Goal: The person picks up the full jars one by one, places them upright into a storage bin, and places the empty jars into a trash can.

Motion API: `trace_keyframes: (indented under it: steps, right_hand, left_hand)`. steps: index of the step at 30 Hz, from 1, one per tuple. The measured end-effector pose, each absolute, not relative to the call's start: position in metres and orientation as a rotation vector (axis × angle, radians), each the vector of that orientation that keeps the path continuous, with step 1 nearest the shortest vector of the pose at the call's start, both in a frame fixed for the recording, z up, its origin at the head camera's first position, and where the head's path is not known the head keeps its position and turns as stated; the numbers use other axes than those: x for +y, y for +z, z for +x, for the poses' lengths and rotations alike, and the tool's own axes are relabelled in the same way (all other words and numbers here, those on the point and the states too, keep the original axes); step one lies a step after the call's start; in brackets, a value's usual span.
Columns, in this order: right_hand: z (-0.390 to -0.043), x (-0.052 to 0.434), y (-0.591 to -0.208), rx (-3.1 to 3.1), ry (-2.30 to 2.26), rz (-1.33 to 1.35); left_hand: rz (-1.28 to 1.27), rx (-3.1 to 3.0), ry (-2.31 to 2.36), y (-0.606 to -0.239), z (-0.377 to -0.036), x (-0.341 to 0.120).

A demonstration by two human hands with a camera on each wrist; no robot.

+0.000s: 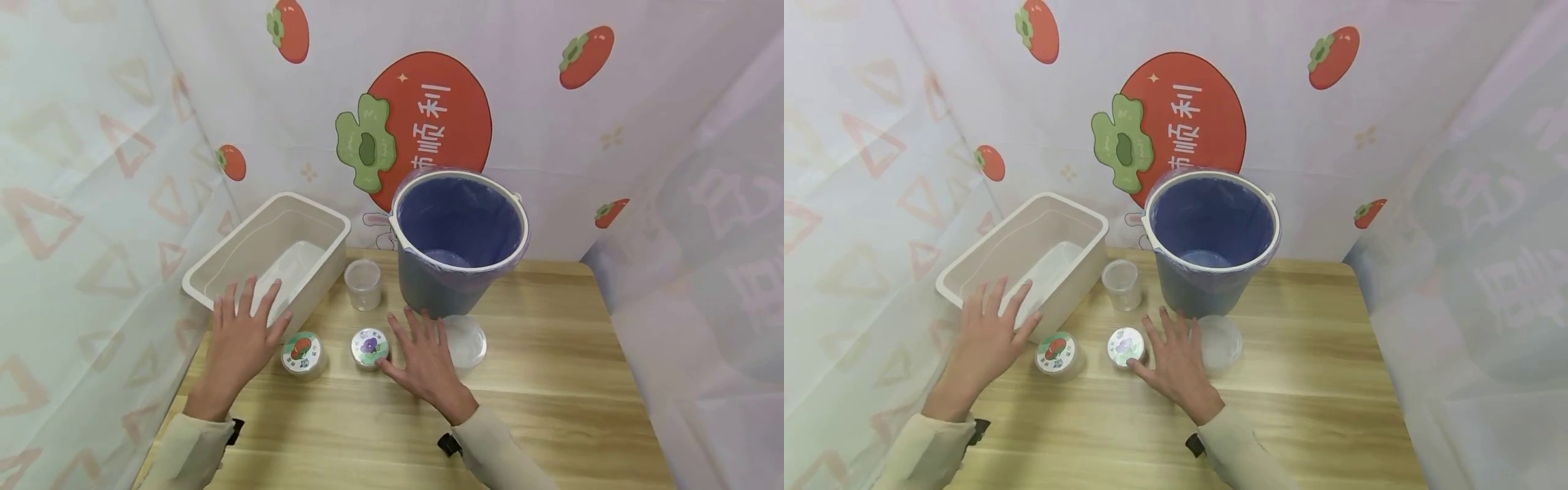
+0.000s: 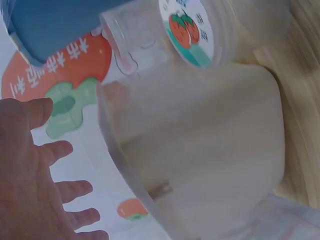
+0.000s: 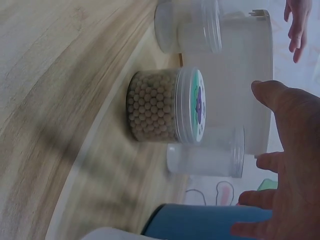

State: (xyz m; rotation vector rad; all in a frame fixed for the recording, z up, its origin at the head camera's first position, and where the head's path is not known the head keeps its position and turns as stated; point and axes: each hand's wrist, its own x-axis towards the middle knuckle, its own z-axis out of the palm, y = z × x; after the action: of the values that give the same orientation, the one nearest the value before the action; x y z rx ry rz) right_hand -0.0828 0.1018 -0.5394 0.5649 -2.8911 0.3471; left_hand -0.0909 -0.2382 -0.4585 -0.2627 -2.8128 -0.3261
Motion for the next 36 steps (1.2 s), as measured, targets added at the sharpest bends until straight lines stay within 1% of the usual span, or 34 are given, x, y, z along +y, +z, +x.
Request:
trace_keyframes:
  steps: [12,21,36]
  right_hand:
    - [-0.083,0.082,-0.544,-2.918,0.320,0.637]
    - [-0.089,0.072,-0.549,-2.964,0.321,0.637]
    - [-0.094,0.060,-0.565,-2.978,0.450,0.680]
  left_hand:
    - [-0.131,-2.956,-0.474,-0.465,-0.086,-0.275]
    - [-0.102,-2.965,-0.487,-0.470,-0.090,-0.282]
    - [-0.073,-3.011,-0.496,-0.481,-0.086,-0.287]
